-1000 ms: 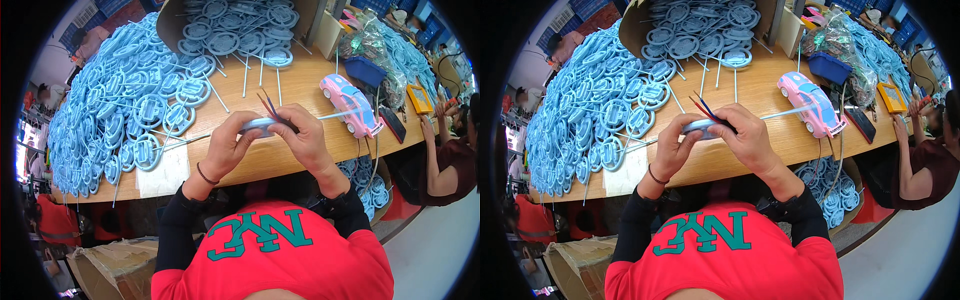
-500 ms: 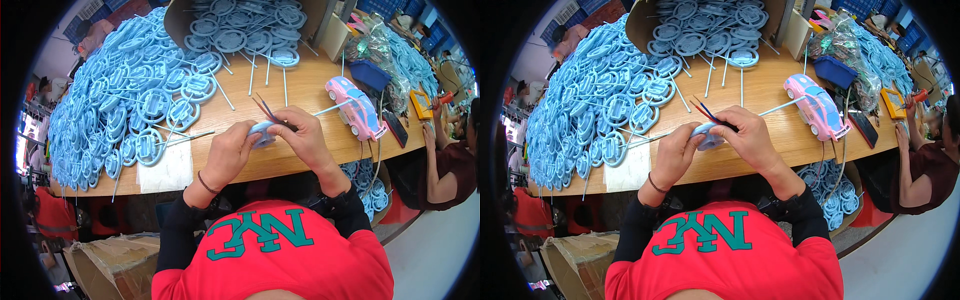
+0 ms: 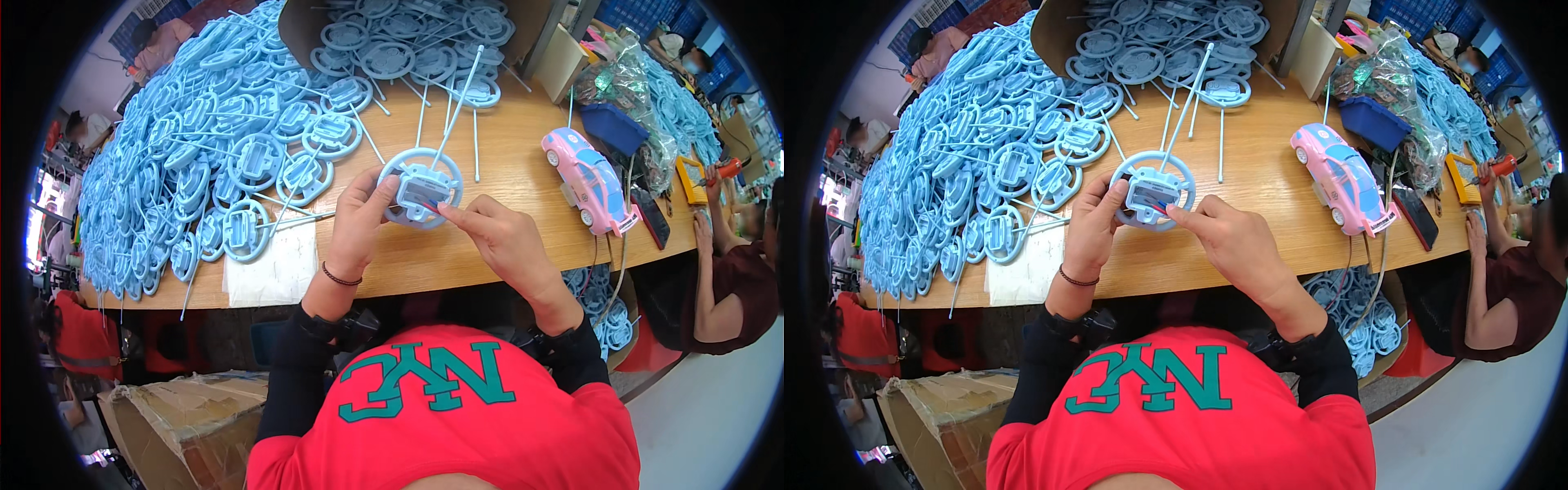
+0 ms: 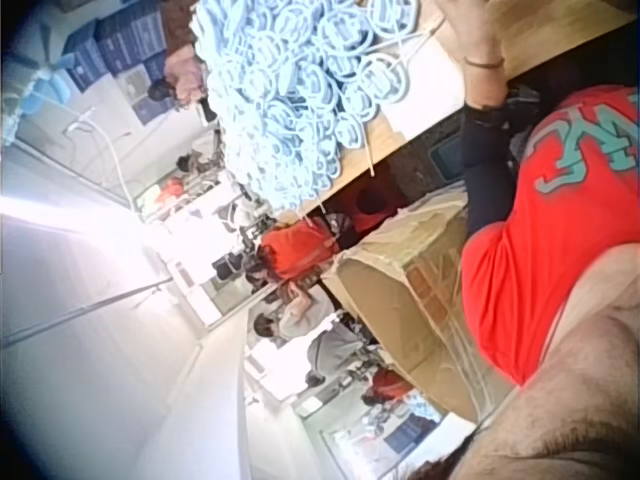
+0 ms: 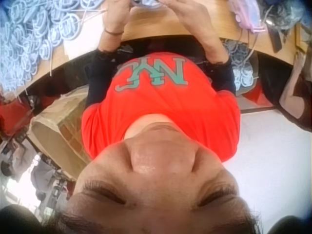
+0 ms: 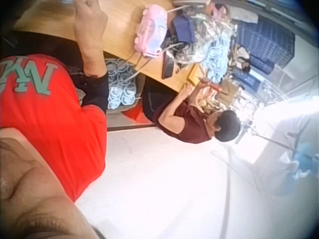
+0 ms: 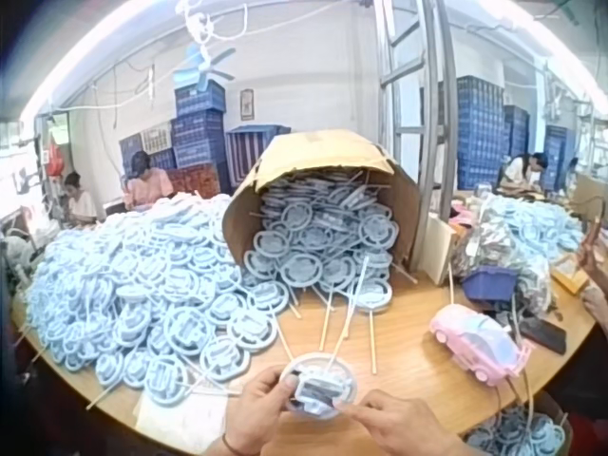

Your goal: Assembling plastic steering wheel controllers for toy cars by inserting components and checking wiring.

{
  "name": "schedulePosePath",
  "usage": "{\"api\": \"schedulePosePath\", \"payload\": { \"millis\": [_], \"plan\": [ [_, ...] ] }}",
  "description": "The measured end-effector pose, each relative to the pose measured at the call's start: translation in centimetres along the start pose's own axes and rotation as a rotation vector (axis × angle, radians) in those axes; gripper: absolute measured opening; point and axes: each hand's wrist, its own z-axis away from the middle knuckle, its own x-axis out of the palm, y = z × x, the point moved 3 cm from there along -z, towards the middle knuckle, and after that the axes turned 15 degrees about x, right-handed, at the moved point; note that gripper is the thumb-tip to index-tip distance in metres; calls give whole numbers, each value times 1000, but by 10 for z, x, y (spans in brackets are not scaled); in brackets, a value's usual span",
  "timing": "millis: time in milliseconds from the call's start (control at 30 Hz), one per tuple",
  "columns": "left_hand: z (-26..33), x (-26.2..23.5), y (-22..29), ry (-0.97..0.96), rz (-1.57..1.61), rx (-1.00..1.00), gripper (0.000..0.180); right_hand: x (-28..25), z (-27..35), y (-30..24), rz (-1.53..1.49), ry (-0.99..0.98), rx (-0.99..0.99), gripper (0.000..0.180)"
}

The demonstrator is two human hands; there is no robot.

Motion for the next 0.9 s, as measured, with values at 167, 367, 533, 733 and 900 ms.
{"api": "schedulePosePath", "payload": {
  "millis": [167,367,533,733,900],
  "plan": [
    [4,1,-13,-20,55,-76,27,3,-2,3,-50,0,-16,38],
    [7,1,-21,-29,113,-78,27,3,-1,4,-101,-41,-18,36],
    [8,4,-13,-46,137,-102,32,4,2,-1,-186,-77,5,34],
    [16,14,-12,-96,260,-259,41,4,1,3,-220,-72,-5,33],
    [19,22,-11,-103,320,-298,45,0,5,1,-210,-74,-19,33]
  ]
}}
